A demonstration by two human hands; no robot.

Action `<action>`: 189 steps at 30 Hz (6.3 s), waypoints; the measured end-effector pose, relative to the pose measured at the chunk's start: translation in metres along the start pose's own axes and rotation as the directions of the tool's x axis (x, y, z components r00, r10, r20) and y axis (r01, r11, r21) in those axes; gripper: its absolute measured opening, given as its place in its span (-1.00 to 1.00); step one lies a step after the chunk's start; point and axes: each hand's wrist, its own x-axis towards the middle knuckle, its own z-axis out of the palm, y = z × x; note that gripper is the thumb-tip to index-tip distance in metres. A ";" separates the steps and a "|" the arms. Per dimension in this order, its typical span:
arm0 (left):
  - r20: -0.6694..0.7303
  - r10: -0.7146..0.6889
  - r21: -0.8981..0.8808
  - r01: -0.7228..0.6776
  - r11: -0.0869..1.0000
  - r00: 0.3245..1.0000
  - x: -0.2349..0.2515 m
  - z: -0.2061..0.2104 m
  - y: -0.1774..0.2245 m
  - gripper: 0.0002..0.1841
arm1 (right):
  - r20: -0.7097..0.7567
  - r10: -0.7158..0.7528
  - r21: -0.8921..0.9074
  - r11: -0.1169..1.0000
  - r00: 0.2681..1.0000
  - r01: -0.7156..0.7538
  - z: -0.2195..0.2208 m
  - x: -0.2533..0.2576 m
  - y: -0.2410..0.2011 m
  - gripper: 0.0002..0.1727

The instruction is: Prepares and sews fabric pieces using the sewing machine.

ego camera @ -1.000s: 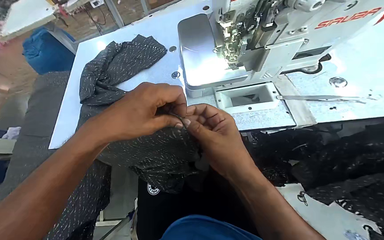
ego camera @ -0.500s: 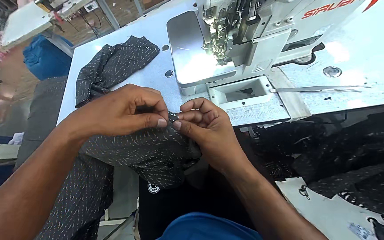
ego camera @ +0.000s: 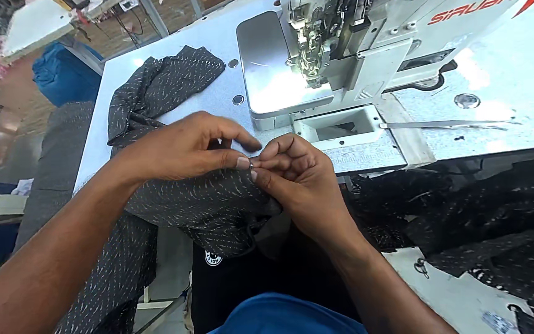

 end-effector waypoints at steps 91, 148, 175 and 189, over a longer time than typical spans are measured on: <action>-0.640 0.123 0.565 0.356 0.745 0.758 0.064 0.002 -0.049 -0.41 | -0.144 0.026 -0.384 0.920 0.989 -0.080 -0.085 -0.012 0.003 -0.90; -0.610 0.085 0.197 0.047 0.979 0.788 -0.033 0.249 0.064 -0.87 | -0.041 0.273 -0.149 0.950 0.961 -0.276 -0.071 -0.184 0.001 -0.88; -0.576 0.159 0.325 0.045 0.945 0.802 -0.026 0.280 0.058 -0.81 | 0.058 0.266 -0.132 0.958 0.962 -0.256 -0.083 -0.192 -0.007 -0.70; -0.696 0.074 0.333 0.230 0.915 0.714 0.046 0.086 0.035 -0.59 | -0.121 0.375 -0.110 0.915 0.919 -0.388 -0.092 -0.162 0.041 -0.87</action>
